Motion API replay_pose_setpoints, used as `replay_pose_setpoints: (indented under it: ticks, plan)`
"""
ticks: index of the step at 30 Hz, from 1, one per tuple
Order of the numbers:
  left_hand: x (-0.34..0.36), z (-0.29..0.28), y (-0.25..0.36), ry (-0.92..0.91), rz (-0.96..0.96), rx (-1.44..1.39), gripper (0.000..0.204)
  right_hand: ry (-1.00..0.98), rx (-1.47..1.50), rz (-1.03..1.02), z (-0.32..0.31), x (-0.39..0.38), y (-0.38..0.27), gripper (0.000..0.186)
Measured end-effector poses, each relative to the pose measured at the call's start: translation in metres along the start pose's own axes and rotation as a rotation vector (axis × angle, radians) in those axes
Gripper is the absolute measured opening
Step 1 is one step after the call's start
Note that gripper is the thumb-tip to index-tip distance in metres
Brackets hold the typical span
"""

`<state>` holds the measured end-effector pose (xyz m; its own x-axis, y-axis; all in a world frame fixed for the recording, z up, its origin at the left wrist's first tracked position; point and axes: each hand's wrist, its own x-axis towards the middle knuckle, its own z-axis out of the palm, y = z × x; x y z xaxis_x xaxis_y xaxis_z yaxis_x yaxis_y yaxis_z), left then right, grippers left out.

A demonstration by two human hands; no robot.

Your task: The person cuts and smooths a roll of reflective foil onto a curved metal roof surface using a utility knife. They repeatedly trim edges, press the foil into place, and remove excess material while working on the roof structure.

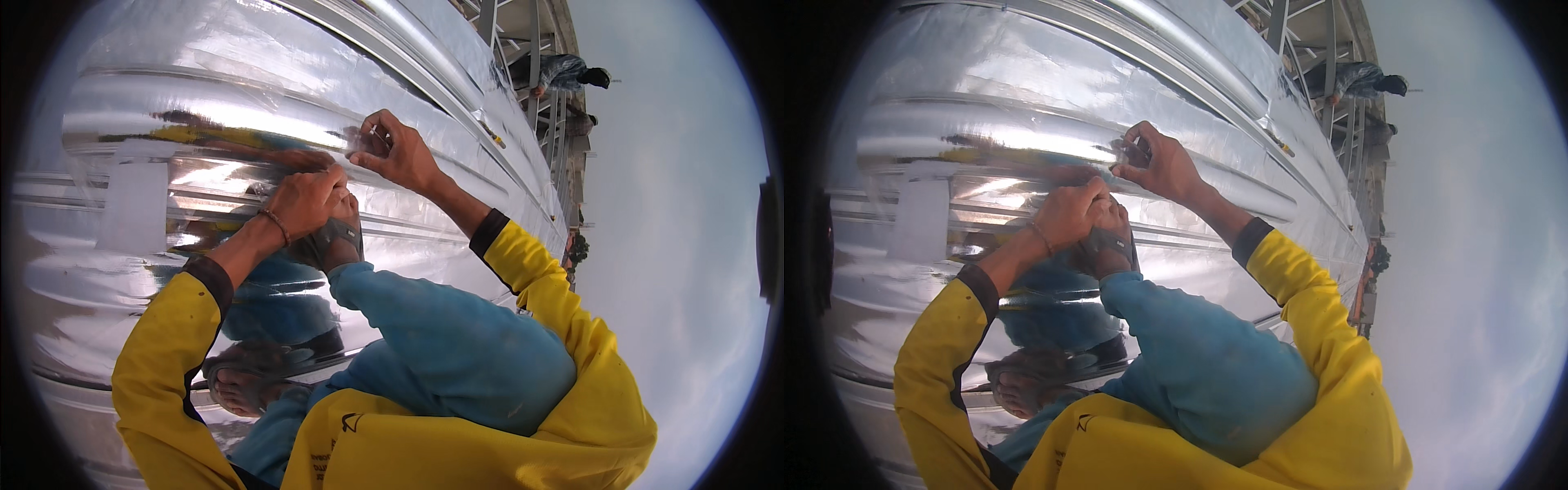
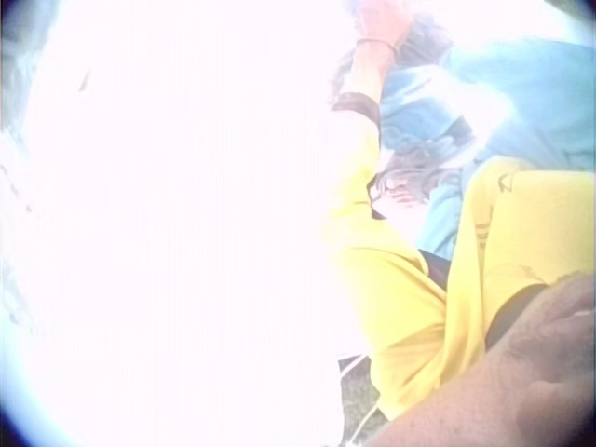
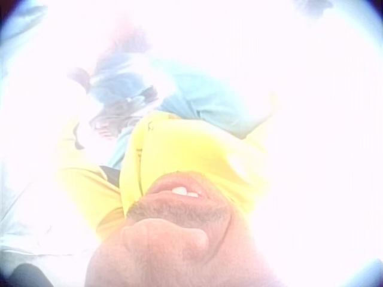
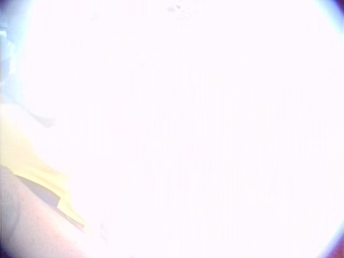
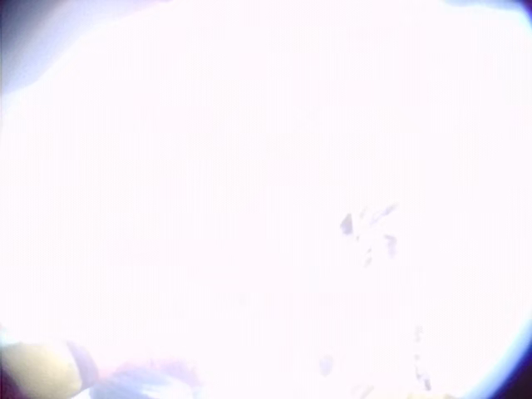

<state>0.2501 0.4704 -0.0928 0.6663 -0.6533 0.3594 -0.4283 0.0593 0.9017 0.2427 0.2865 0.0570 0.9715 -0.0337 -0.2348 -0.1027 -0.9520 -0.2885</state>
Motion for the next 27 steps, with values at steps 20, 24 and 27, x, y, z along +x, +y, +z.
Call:
replay_pose_setpoints:
  ticks: [20,24,27]
  plan:
    - [0.063,-0.056,0.026,0.040,0.012,0.583,0.046,0.224,-0.167,-0.350,0.028,-0.007,0.031,0.017]
    - [0.077,-0.060,0.032,-0.088,-0.129,0.560,0.048,0.202,-0.069,-0.235,0.022,-0.011,0.030,0.017]
    - [0.079,-0.060,0.035,-0.116,-0.179,0.612,0.044,0.255,0.187,-0.196,0.024,-0.016,0.030,0.013]
